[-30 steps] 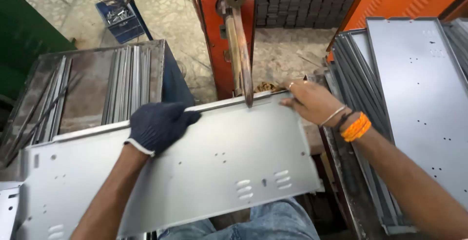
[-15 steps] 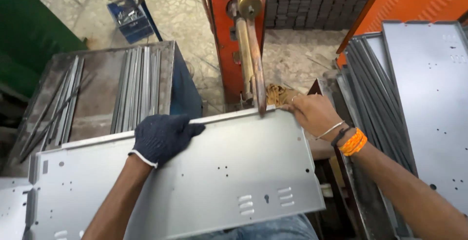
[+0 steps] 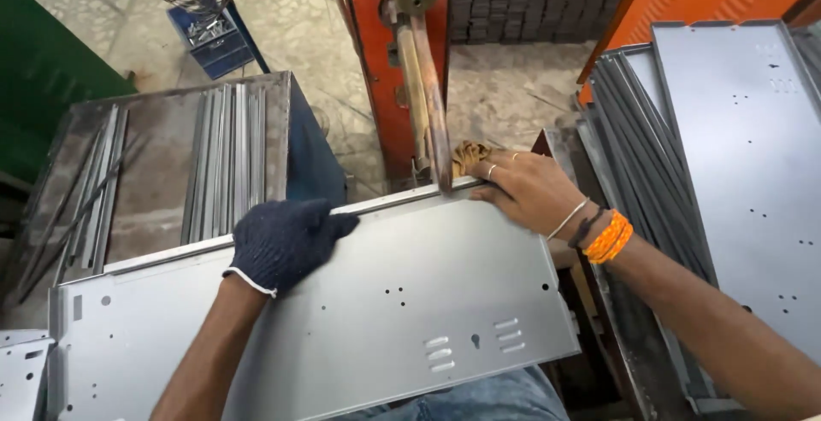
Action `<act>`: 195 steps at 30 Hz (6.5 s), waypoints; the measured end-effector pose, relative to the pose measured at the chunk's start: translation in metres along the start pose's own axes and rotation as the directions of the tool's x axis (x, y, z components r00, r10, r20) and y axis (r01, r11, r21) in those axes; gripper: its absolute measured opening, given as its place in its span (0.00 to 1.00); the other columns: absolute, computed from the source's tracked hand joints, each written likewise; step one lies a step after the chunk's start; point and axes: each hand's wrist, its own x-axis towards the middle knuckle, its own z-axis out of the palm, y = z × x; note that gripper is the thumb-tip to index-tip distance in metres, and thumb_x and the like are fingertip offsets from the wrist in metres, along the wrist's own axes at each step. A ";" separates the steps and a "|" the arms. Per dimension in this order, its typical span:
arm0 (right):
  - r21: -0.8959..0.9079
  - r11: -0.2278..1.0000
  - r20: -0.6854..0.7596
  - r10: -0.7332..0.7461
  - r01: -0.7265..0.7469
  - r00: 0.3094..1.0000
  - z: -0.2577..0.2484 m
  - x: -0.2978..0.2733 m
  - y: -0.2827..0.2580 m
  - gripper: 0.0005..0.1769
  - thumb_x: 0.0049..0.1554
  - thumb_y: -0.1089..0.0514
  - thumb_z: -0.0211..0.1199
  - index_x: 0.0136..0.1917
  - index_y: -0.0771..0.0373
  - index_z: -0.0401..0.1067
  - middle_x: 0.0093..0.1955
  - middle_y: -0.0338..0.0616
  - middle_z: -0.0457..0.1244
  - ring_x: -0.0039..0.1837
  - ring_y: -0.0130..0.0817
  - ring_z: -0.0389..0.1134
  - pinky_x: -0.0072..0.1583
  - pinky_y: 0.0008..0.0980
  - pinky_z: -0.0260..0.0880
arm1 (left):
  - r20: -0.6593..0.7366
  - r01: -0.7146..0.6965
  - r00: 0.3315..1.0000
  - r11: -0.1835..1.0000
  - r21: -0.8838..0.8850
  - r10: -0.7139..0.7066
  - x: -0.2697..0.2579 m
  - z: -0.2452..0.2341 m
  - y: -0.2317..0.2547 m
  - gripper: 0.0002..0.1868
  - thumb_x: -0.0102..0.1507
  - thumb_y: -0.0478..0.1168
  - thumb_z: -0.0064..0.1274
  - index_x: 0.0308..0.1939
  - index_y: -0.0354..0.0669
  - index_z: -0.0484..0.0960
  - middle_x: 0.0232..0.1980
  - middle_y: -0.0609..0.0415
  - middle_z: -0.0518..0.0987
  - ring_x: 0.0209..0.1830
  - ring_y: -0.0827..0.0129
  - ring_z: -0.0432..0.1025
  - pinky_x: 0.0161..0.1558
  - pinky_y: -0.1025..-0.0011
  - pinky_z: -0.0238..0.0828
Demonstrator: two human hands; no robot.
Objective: Assembling and spot welding metal panels with reinforcement bars in a factory setting.
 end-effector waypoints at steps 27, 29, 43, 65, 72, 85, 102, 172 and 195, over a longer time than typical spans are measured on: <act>-0.241 0.960 0.053 0.161 -0.143 0.986 0.017 -0.003 0.014 0.07 0.58 0.62 0.56 0.49 0.63 0.72 0.29 0.49 0.63 0.34 0.42 0.65 0.43 0.44 0.66 | 0.027 0.067 0.997 0.997 -0.038 -0.066 0.012 -0.002 0.024 0.21 0.58 0.63 0.56 0.28 0.52 0.86 0.26 0.43 0.81 0.28 0.43 0.76 0.31 0.46 0.71; -0.236 0.953 0.127 0.225 -0.191 0.966 0.024 -0.011 0.009 0.08 0.62 0.58 0.55 0.46 0.62 0.72 0.31 0.48 0.63 0.35 0.42 0.66 0.43 0.43 0.67 | -0.003 0.029 1.000 0.999 -0.022 -0.029 0.003 0.010 0.017 0.22 0.59 0.63 0.56 0.27 0.51 0.86 0.27 0.43 0.81 0.29 0.43 0.76 0.32 0.46 0.71; -0.004 0.984 0.187 0.178 -0.181 0.966 0.004 0.009 -0.010 0.19 0.63 0.52 0.54 0.62 0.63 0.72 0.45 0.52 0.68 0.48 0.48 0.70 0.53 0.46 0.68 | -0.016 0.010 1.000 0.996 0.086 -0.009 -0.020 -0.005 -0.023 0.21 0.61 0.63 0.54 0.32 0.54 0.88 0.25 0.43 0.81 0.28 0.45 0.77 0.33 0.48 0.73; -0.019 0.951 0.067 0.308 -0.307 0.949 0.017 -0.026 0.004 0.09 0.62 0.57 0.59 0.48 0.66 0.73 0.40 0.57 0.67 0.45 0.56 0.69 0.50 0.52 0.67 | -0.105 0.023 0.994 1.000 0.018 -0.020 -0.047 0.016 0.002 0.24 0.60 0.65 0.55 0.28 0.51 0.87 0.25 0.43 0.80 0.26 0.43 0.76 0.30 0.47 0.70; 0.114 0.959 0.111 0.249 -0.261 0.962 0.032 -0.106 -0.034 0.18 0.57 0.56 0.64 0.60 0.59 0.73 0.56 0.53 0.66 0.59 0.53 0.64 0.61 0.49 0.62 | 0.007 -0.085 0.996 0.992 -0.098 0.086 -0.063 0.106 0.064 0.24 0.61 0.64 0.53 0.27 0.50 0.86 0.27 0.43 0.81 0.28 0.45 0.77 0.33 0.48 0.72; 0.014 0.958 0.098 0.284 -0.286 0.954 0.092 -0.154 -0.081 0.30 0.42 0.56 0.75 0.57 0.62 0.71 0.57 0.47 0.64 0.63 0.48 0.62 0.62 0.46 0.58 | 0.338 -0.146 0.923 0.981 -0.129 0.182 -0.076 0.125 0.104 0.29 0.52 0.62 0.64 0.52 0.55 0.81 0.40 0.46 0.84 0.42 0.47 0.79 0.43 0.47 0.73; 0.024 0.873 0.160 0.478 -0.488 0.864 0.033 -0.224 0.010 0.20 0.53 0.36 0.65 0.40 0.53 0.81 0.29 0.43 0.68 0.31 0.41 0.68 0.38 0.42 0.66 | 0.180 -0.064 0.979 0.986 -0.151 0.091 -0.093 0.140 0.058 0.19 0.56 0.58 0.64 0.42 0.53 0.84 0.38 0.47 0.84 0.39 0.47 0.78 0.41 0.48 0.73; 0.350 0.377 0.059 0.905 -0.857 0.422 -0.060 -0.207 0.042 0.16 0.58 0.47 0.67 0.42 0.62 0.77 0.26 0.47 0.66 0.31 0.37 0.71 0.39 0.38 0.70 | 0.361 0.460 0.868 -0.281 -0.842 0.341 0.005 0.253 0.317 0.27 0.61 0.42 0.60 0.63 0.38 0.77 0.49 0.51 0.84 0.41 0.65 0.78 0.41 0.65 0.78; 0.781 0.482 -0.271 0.834 -0.397 0.480 0.057 -0.139 -0.030 0.19 0.62 0.56 0.63 0.60 0.73 0.76 0.45 0.36 0.68 0.48 0.19 0.64 0.51 0.25 0.67 | 0.591 0.604 0.687 -0.119 -0.788 -0.423 -0.143 0.095 0.129 0.37 0.54 0.43 0.66 0.66 0.43 0.71 0.49 0.40 0.85 0.38 0.53 0.82 0.33 0.55 0.81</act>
